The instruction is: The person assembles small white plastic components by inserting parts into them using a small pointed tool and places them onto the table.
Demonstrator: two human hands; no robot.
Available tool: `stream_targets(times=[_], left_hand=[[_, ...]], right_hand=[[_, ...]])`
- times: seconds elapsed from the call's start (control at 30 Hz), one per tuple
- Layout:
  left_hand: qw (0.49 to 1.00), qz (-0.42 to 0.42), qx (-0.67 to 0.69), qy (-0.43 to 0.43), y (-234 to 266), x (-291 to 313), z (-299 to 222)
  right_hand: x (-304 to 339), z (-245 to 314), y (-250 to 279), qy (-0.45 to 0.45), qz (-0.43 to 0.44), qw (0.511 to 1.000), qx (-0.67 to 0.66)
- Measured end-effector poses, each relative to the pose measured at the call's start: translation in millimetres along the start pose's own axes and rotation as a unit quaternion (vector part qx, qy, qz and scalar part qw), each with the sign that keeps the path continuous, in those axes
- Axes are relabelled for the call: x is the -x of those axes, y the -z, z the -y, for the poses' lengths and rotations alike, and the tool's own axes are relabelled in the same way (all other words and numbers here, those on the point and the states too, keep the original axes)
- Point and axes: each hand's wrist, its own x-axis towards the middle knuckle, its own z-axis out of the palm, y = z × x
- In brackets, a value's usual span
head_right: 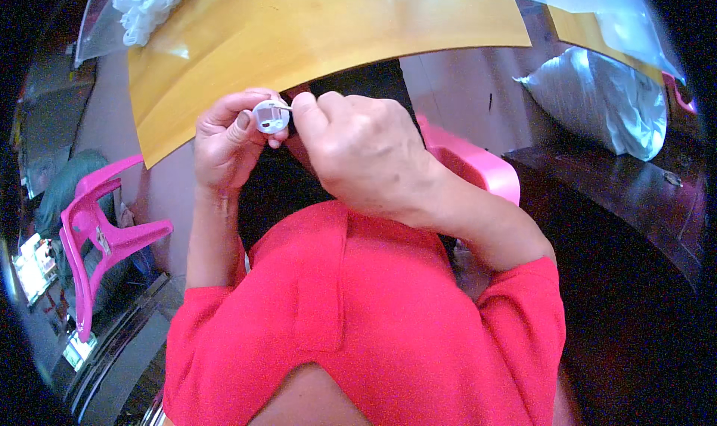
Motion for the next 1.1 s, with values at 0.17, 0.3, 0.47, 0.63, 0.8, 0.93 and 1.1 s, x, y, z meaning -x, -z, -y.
stream_targets(times=[0.17, 0.3, 0.47, 0.63, 0.8, 0.93, 1.1], left_hand=[[0.997, 0.057, 0.056, -0.005, 0.1, 1.6, -6.6], [0.996, 0.059, 0.062, -0.004, -2.5, 1.9, -16.6], [0.997, 0.065, 0.05, -0.007, 0.0, -0.4, -25.7], [0.989, -0.06, -0.084, -0.107, -2.1, -0.6, -42.2], [0.876, -0.22, -0.321, -0.286, -21.0, -56.5, -130.6], [0.733, -0.276, -0.464, -0.415, -18.0, -122.4, -228.0], [0.472, -0.218, -0.699, -0.491, -16.7, -170.0, -191.9]], right_hand=[[-3.0, 4.2, 1.0, 0.013, -0.03, 0.999, -0.033], [-8.0, 1.2, -2.1, 0.027, -0.065, 0.996, -0.047], [-12.8, 1.7, -1.6, 0.017, -0.073, 0.996, -0.047], [-14.5, -4.9, -5.0, -0.011, -0.067, 0.997, -0.034], [-5.0, -9.1, -3.4, -0.027, -0.074, 0.996, -0.045], [-9.6, -2.8, 5.3, -0.015, -0.07, 0.996, -0.056], [-15.3, -14.1, 5.9, -0.029, -0.071, 0.996, -0.045]])
